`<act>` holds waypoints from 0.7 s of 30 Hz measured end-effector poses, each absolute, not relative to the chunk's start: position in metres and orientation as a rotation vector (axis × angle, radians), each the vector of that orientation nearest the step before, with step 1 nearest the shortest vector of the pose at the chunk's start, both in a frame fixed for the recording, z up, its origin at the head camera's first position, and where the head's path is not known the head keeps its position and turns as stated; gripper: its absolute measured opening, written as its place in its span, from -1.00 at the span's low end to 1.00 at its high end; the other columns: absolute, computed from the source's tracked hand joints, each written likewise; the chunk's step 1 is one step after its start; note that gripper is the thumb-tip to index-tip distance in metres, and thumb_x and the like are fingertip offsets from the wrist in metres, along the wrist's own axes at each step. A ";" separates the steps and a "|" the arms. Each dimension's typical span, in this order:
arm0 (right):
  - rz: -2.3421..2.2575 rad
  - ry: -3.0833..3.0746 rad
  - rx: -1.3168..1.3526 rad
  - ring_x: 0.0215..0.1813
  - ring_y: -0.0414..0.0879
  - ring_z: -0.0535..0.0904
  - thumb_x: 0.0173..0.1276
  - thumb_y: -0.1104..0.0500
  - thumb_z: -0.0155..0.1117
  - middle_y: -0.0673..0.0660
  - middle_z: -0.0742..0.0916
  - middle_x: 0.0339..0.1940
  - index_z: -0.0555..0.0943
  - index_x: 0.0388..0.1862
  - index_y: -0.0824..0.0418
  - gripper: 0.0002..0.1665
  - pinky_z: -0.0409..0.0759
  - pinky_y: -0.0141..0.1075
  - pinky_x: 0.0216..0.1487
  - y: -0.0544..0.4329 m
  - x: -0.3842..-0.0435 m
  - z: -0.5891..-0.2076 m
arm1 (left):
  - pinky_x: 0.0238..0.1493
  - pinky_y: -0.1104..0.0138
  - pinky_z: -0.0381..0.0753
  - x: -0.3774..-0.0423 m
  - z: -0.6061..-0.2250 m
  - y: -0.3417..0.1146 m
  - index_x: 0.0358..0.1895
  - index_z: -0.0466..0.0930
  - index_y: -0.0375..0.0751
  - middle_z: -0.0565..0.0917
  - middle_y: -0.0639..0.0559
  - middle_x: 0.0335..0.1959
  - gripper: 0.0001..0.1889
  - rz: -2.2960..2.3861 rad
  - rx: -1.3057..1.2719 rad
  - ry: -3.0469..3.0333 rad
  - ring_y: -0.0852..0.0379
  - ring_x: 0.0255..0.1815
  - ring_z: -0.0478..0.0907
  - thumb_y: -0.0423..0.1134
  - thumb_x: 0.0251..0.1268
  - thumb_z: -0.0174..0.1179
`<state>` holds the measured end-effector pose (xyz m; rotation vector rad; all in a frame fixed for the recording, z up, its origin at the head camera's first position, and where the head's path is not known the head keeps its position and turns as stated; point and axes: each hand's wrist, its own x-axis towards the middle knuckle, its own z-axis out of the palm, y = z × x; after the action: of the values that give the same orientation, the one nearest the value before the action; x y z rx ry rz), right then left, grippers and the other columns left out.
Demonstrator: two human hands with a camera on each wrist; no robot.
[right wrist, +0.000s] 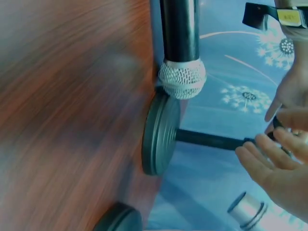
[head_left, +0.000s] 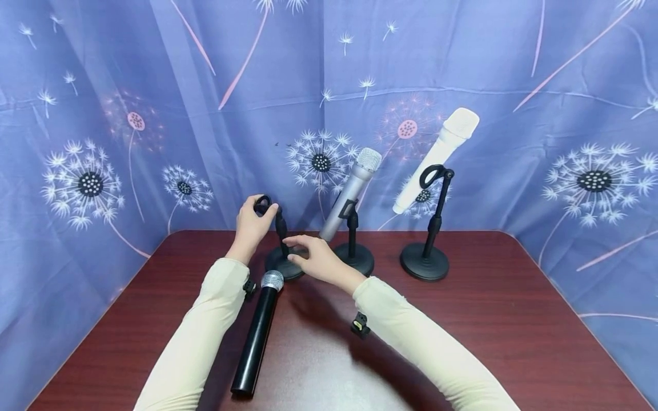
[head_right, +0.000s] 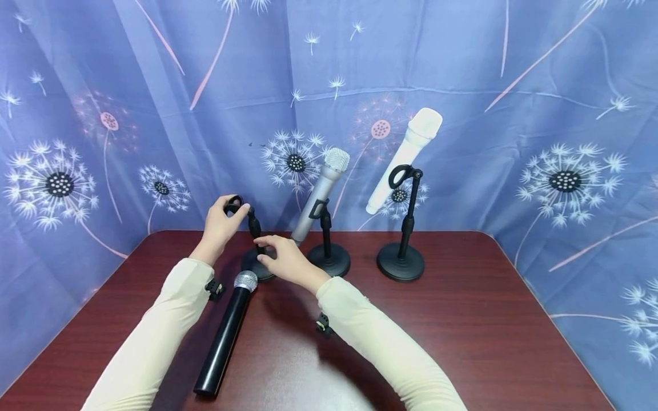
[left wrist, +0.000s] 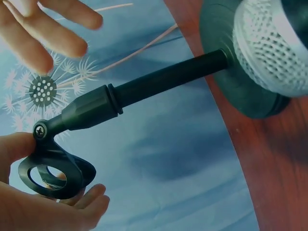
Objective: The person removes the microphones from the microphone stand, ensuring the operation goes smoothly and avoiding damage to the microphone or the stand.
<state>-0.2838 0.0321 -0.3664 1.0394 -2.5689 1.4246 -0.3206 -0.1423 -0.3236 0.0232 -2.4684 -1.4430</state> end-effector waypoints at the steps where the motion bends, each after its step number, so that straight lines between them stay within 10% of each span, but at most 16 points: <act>1: 1.423 -2.562 1.066 0.17 0.16 0.55 0.38 0.31 0.20 0.28 0.61 0.17 0.49 0.24 0.36 -0.55 0.52 -0.06 0.14 0.035 -0.283 -0.367 | 0.22 0.02 0.38 -0.320 -0.324 -0.143 0.37 0.28 -0.24 0.39 -0.24 0.31 -0.46 -1.429 0.016 -2.468 -0.18 0.29 0.35 -0.10 0.41 0.11; 21: 1.524 -2.356 1.131 0.02 0.23 0.62 0.31 0.44 0.20 0.38 0.70 -0.07 0.54 0.10 0.48 -0.63 0.56 0.05 0.04 0.087 -0.248 -0.330 | 0.22 0.00 0.34 -0.315 -0.320 -0.140 0.34 0.30 -0.32 0.33 -0.32 0.26 -0.47 -1.209 -0.078 -2.477 -0.25 0.25 0.31 -0.26 0.34 0.14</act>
<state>-0.2483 0.0870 -0.3300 1.1305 -2.3557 1.5244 -0.3151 -0.1401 -0.3197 -0.0784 -2.4774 -1.2090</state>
